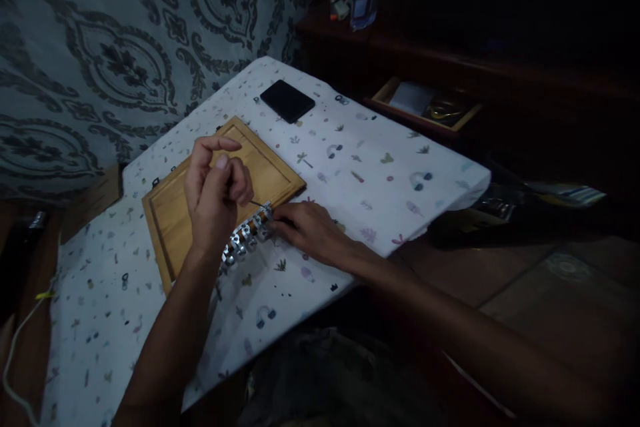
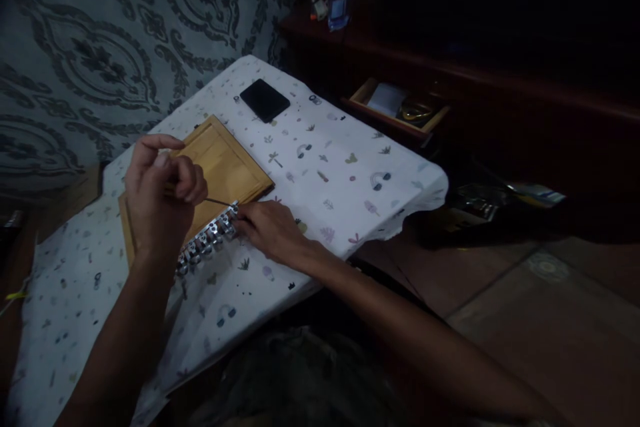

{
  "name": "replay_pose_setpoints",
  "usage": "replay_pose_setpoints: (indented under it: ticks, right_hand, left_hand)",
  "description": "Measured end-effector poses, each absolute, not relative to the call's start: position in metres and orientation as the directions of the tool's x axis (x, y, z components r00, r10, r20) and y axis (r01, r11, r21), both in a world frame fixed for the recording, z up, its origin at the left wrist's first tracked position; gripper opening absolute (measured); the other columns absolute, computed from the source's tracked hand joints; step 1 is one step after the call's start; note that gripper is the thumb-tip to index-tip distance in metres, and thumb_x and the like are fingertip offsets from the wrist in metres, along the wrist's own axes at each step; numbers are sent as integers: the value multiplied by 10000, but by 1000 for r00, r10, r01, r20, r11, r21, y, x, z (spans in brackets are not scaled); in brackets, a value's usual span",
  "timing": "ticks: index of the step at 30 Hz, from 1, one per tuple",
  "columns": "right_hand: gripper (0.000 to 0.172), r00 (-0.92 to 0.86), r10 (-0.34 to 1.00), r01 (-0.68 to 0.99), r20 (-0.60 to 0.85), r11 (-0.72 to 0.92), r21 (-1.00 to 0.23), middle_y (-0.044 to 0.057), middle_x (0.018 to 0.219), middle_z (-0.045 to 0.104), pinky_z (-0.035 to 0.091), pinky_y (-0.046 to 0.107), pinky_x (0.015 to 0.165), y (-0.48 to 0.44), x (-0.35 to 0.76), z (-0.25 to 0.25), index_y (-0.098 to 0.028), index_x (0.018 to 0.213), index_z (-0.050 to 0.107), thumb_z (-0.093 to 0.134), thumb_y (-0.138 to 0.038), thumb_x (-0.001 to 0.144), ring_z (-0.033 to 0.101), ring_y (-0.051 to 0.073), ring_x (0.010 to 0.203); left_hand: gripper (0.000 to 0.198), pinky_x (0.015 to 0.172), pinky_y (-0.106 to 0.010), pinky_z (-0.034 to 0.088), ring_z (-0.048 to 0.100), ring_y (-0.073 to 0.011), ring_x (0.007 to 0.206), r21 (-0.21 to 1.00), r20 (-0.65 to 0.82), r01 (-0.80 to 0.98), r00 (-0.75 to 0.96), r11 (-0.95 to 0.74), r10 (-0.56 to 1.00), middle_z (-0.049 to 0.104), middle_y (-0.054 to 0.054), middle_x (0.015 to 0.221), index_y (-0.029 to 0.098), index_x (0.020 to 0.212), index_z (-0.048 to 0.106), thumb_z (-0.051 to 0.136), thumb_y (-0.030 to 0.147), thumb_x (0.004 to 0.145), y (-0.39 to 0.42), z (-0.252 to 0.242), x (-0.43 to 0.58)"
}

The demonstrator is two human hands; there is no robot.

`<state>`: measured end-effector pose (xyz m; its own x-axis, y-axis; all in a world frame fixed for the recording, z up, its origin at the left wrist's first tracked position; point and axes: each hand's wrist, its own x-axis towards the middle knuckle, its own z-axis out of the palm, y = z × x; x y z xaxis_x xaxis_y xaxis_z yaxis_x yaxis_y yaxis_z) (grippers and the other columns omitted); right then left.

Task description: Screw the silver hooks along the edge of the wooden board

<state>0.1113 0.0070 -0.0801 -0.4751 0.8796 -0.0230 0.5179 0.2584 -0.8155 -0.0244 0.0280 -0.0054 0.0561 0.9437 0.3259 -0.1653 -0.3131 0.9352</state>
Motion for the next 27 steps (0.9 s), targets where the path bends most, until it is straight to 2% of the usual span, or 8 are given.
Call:
replay_pose_setpoints:
  ticks: [3, 5, 10, 13, 19, 27]
  right_hand:
    - [187, -476, 879, 534, -38, 255, -806, 47, 901, 752, 356, 273, 719, 8, 111, -81, -184, 927, 734, 568, -257, 973, 616, 161, 802]
    - [186, -471, 881, 535, -34, 255, -805, 42, 891, 752, 355, 273, 712, 8, 111, -82, -190, 923, 733, 568, -261, 973, 620, 162, 797]
    - [158, -471, 882, 528, -20, 264, -807, 32, 866, 744, 358, 266, 715, 7, 111, -82, -189, 933, 733, 592, -252, 967, 629, 157, 802]
    - [149, -473, 881, 518, -25, 255, -816, 32, 898, 752, 359, 262, 717, 7, 111, -81, -190, 953, 733, 594, -241, 968, 636, 155, 808]
    - [184, -479, 877, 524, -20, 268, -809, 30, 824, 727, 345, 264, 705, 8, 111, -82, -180, 898, 728, 582, -260, 977, 612, 148, 771]
    - [187, -480, 877, 515, -4, 278, -811, 22, 819, 722, 349, 274, 691, 7, 112, -83, -192, 893, 720, 567, -266, 972, 597, 151, 753]
  left_hand:
    - [183, 510, -232, 443, 459, -114, 508, 949, 297, -95, -35, -299, 954, 497, 28, 557, 204, 879, 625, 734, 347, 845, 34, -4, -28]
    - [221, 535, -232, 462, 481, -113, 540, 951, 288, -89, -94, -296, 953, 513, 25, 587, 198, 869, 620, 749, 374, 835, 33, -4, -26]
    - [248, 409, -173, 229, 272, -60, 428, 920, 320, -170, -188, -352, 928, 346, 84, 504, 191, 805, 584, 739, 381, 845, 26, -10, -9]
    - [238, 385, -176, 161, 188, -53, 384, 915, 337, -188, -135, -358, 932, 280, 94, 458, 186, 770, 584, 688, 371, 880, 27, -12, -5]
    - [161, 383, -184, 140, 135, -50, 374, 934, 300, -196, -17, -297, 954, 242, 101, 447, 190, 776, 601, 684, 298, 862, 36, -9, -13]
    - [146, 401, -204, 177, 166, -62, 388, 908, 371, -164, -107, -385, 922, 273, 85, 454, 200, 749, 592, 677, 251, 856, 22, -4, -15]
